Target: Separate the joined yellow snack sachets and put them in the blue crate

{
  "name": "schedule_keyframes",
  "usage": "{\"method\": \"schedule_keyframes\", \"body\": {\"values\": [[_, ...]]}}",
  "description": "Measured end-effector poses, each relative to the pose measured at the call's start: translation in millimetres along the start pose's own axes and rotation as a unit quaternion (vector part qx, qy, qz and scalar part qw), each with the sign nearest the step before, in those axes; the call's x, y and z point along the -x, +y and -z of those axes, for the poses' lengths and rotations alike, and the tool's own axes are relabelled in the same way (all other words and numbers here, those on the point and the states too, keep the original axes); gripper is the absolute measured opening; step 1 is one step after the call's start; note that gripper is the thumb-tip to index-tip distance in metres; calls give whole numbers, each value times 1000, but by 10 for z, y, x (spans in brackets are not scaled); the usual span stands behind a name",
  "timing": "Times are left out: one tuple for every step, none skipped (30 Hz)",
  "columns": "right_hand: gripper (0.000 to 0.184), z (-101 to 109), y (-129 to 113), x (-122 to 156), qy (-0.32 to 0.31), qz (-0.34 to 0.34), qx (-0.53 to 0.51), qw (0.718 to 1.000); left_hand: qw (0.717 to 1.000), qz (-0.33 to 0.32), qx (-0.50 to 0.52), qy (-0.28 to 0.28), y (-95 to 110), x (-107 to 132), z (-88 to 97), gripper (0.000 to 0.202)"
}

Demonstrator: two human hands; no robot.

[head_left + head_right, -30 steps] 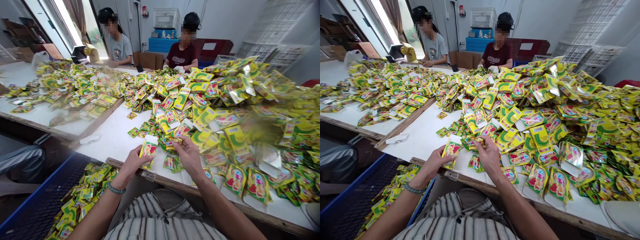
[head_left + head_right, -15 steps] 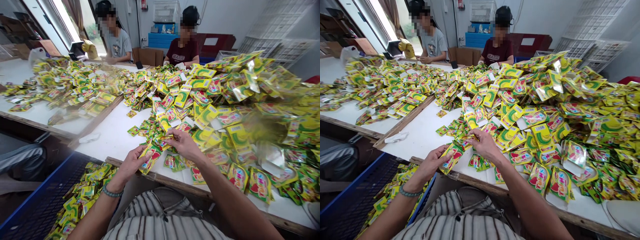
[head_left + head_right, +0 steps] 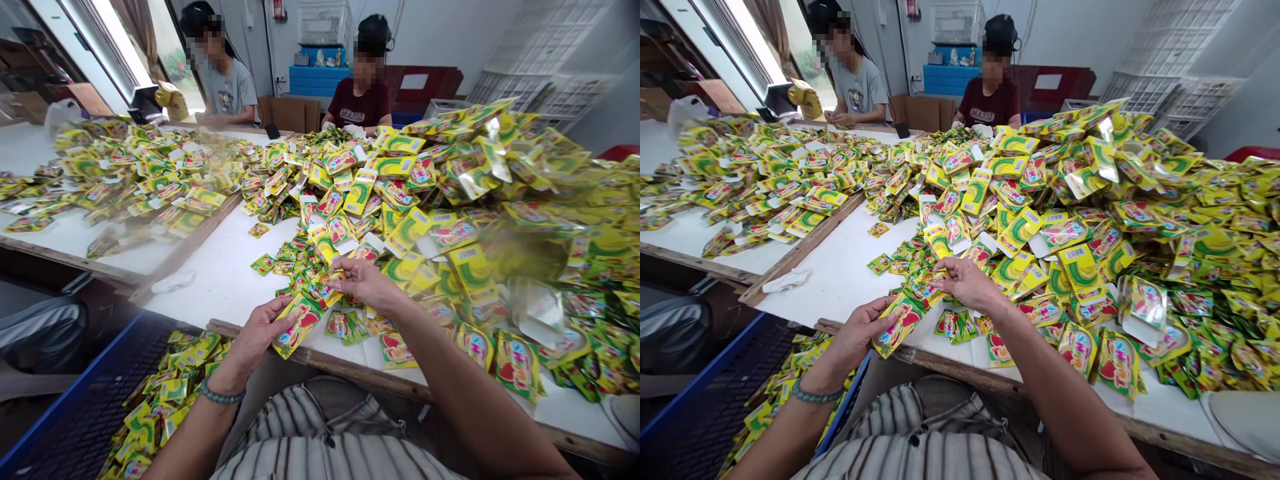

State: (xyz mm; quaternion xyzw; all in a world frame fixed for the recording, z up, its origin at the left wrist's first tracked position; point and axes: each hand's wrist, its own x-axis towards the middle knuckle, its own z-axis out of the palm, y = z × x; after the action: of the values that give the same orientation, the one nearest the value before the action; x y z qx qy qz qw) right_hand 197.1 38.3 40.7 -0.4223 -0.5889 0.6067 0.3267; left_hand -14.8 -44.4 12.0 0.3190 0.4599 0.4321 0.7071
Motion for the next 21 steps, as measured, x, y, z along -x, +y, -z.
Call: {"method": "schedule_keyframes", "body": {"values": [[39, 3, -4, -2, -3, 6, 10, 1000, 1000, 1, 3, 1, -3, 7, -4, 47], [38, 8, -10, -5, -3, 13, 18, 1000, 1000, 1, 4, 1, -4, 11, -6, 47], [37, 15, -17, -6, 1, 19, 24, 1000, 1000, -2, 2, 0, -5, 12, -4, 46], [37, 21, -23, -7, 10, 24, 27, 999, 1000, -6, -3, 0, -4, 11, 1, 46], [37, 26, -26, -5, 20, 26, 26, 999, 1000, -13, -11, 2, -3, 7, 9, 46], [38, 26, -26, -1, 32, 27, 22, 999, 1000, -21, -22, 5, -1, 2, 19, 47], [39, 21, -21, 6, 47, 27, 14, 998, 999, -29, -34, 10, -1, -4, 31, 48], [40, 9, -11, 17, 62, 27, 5, 998, 998, -37, -47, 16, -1, -9, 41, 48], [41, -13, 3, 30, 79, 26, -8, 996, 997, -43, -56, 20, -3, -14, 49, 49], [43, -44, 21, 46, 99, 25, -26, 994, 997, -46, -62, 22, -7, -16, 54, 49], [44, -85, 43, 64, 122, 22, -49, 991, 997, -47, -64, 23, -11, -18, 53, 50], [46, -132, 68, 85, 144, 19, -77, 986, 997, -47, -64, 22, -15, -17, 47, 50], [47, -185, 94, 107, 159, 12, -104, 982, 997, -46, -62, 20, -20, -15, 36, 52], [47, -238, 121, 132, 166, 6, -127, 978, 997, -45, -59, 21, -23, -13, 22, 54], [46, -287, 146, 159, 162, 0, -140, 977, 997, -46, -57, 24, -25, -11, 8, 57], [45, -328, 169, 188, 150, -6, -140, 979, 997, -48, -54, 27, -27, -9, -4, 61], [42, -358, 187, 220, 131, -13, -126, 983, 997, -51, -52, 30, -28, -9, -12, 64], [38, -374, 198, 252, 111, -20, -100, 989, 997, -53, -50, 31, -29, -11, -15, 67], [35, -374, 202, 284, 94, -25, -63, 993, 997, -55, -49, 30, -31, -14, -12, 68], [32, -360, 198, 313, 83, -26, -18, 996, 997, -54, -48, 28, -35, -19, -4, 69], [28, -334, 186, 337, 79, -18, 30, 996, 997, -51, -44, 27, -39, -24, 8, 69]]}}
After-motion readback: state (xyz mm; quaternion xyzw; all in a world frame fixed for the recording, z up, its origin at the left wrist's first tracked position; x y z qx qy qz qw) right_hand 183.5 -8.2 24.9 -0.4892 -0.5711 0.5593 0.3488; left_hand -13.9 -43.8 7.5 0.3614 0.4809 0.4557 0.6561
